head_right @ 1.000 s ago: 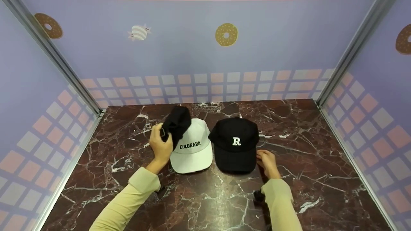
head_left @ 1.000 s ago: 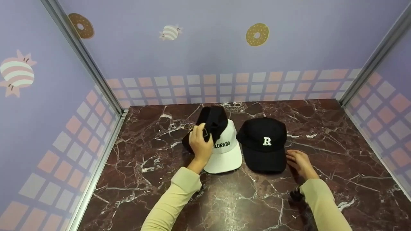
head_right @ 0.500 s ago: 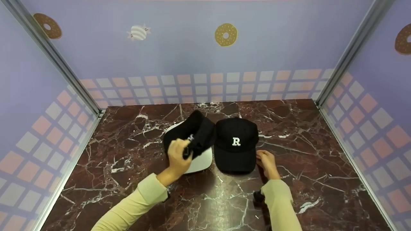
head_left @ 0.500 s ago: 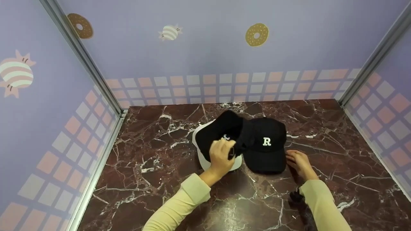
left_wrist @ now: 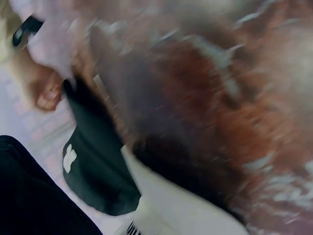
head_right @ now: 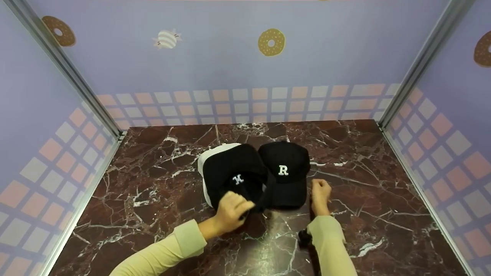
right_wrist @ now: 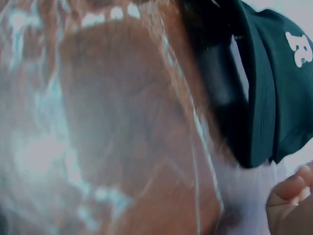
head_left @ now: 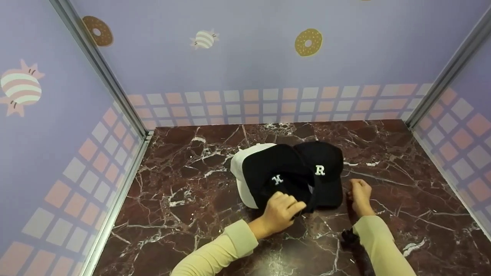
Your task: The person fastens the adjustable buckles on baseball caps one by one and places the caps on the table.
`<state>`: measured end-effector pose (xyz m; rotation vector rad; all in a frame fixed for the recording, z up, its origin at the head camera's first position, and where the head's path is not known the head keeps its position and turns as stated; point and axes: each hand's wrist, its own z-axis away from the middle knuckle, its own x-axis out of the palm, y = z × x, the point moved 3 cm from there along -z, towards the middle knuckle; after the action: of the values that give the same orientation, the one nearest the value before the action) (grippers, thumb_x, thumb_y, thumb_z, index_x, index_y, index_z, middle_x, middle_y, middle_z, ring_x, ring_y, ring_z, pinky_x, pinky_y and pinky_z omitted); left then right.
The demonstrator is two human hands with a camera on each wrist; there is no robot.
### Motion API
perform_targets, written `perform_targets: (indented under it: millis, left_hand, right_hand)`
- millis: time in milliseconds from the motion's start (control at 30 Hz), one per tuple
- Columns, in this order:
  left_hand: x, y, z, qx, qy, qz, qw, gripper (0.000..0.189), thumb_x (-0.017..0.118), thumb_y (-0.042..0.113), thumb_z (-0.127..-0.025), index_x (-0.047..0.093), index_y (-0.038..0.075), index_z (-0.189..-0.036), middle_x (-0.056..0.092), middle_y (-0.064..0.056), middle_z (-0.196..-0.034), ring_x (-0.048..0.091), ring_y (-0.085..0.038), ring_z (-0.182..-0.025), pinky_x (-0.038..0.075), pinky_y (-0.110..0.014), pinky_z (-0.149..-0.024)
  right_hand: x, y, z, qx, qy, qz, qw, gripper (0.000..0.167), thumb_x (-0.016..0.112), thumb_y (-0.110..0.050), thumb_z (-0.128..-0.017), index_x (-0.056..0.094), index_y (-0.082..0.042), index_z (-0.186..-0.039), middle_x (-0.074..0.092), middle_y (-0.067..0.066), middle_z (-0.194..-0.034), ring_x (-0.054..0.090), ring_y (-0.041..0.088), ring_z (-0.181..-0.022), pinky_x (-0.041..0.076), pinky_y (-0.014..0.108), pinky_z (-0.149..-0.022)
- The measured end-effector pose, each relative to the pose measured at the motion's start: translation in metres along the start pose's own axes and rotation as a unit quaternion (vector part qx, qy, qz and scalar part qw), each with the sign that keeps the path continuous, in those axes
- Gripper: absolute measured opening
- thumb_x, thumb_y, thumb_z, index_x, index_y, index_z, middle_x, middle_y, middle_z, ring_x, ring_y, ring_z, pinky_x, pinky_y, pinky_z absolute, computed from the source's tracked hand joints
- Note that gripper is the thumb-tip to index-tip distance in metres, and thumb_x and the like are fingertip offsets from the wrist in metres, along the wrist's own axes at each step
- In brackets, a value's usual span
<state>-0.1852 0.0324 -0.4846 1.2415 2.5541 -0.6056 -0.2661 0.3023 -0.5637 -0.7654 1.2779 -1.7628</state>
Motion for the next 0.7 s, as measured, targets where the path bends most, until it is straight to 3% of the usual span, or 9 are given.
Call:
perform_targets:
  millis: [133,267,333,433,500,600,700]
  left_hand:
    - [0.007,0.011,0.015,0.046,-0.014,0.005,0.9988,0.021,0.043,0.005,-0.074,0.059,0.018,-0.08,0.045,0.006,-0.063,0.036,-0.008,-0.051,0.03,-0.021,-0.054]
    - [0.013,0.02,0.028,0.068,-0.037,0.012,0.9969,0.019,0.043,0.011,-0.081,0.059,0.02,-0.079,0.046,0.007,-0.062,0.037,-0.008,-0.052,0.031,-0.021,-0.054]
    - [0.015,0.023,0.033,0.071,-0.061,0.016,0.9955,0.018,0.044,0.011,-0.081,0.06,0.02,-0.081,0.047,0.007,-0.063,0.039,-0.009,-0.053,0.033,-0.022,-0.055]
    - [0.016,0.026,0.039,0.073,-0.11,0.019,0.9911,0.017,0.047,0.012,-0.078,0.06,0.02,-0.085,0.048,0.008,-0.066,0.041,-0.009,-0.056,0.034,-0.023,-0.058]
    - [0.016,0.027,0.042,0.071,-0.147,0.022,0.9863,0.019,0.053,0.014,-0.072,0.06,0.021,-0.087,0.049,0.008,-0.068,0.043,-0.009,-0.058,0.034,-0.023,-0.059]
    - [0.018,0.027,0.045,0.066,-0.218,0.03,0.9733,0.032,0.062,0.022,-0.061,0.059,0.022,-0.093,0.051,0.009,-0.072,0.046,-0.008,-0.062,0.034,-0.022,-0.061]
    - [0.019,0.025,0.044,0.059,-0.32,0.043,0.9445,0.046,0.068,0.035,-0.058,0.056,0.025,-0.102,0.054,0.011,-0.081,0.048,-0.007,-0.07,0.035,-0.021,-0.065]
  right_hand:
    - [0.011,-0.009,0.006,-0.023,-0.027,-0.021,0.9992,0.02,0.047,-0.008,-0.083,0.051,-0.013,-0.064,0.046,-0.005,-0.05,0.04,0.006,-0.039,0.031,0.019,-0.036]
    - [0.028,-0.017,0.011,-0.034,-0.132,0.035,0.99,0.014,0.048,-0.013,-0.086,0.056,-0.014,-0.074,0.055,-0.006,-0.06,0.049,0.006,-0.047,0.039,0.018,-0.044]
    - [0.037,-0.019,0.015,-0.03,-0.194,0.079,0.9773,0.01,0.05,-0.019,-0.086,0.057,-0.011,-0.086,0.059,-0.004,-0.071,0.054,0.009,-0.057,0.044,0.022,-0.052]
    - [0.05,-0.018,0.022,-0.02,-0.271,0.15,0.9506,0.03,0.053,-0.027,-0.086,0.052,-0.005,-0.106,0.06,-0.001,-0.089,0.057,0.013,-0.074,0.046,0.028,-0.064]
    - [0.057,-0.016,0.027,-0.016,-0.302,0.185,0.9349,0.042,0.056,-0.029,-0.084,0.047,-0.002,-0.115,0.057,0.0,-0.097,0.056,0.014,-0.081,0.047,0.03,-0.068]
    - [0.067,-0.013,0.033,-0.025,-0.337,0.231,0.9122,0.05,0.058,-0.029,-0.082,0.043,-0.001,-0.122,0.055,0.005,-0.104,0.053,0.015,-0.086,0.047,0.031,-0.069]
    - [0.073,-0.012,0.038,-0.039,-0.355,0.265,0.8957,0.054,0.06,-0.029,-0.081,0.042,-0.002,-0.124,0.054,0.013,-0.112,0.052,0.019,-0.093,0.047,0.033,-0.07]
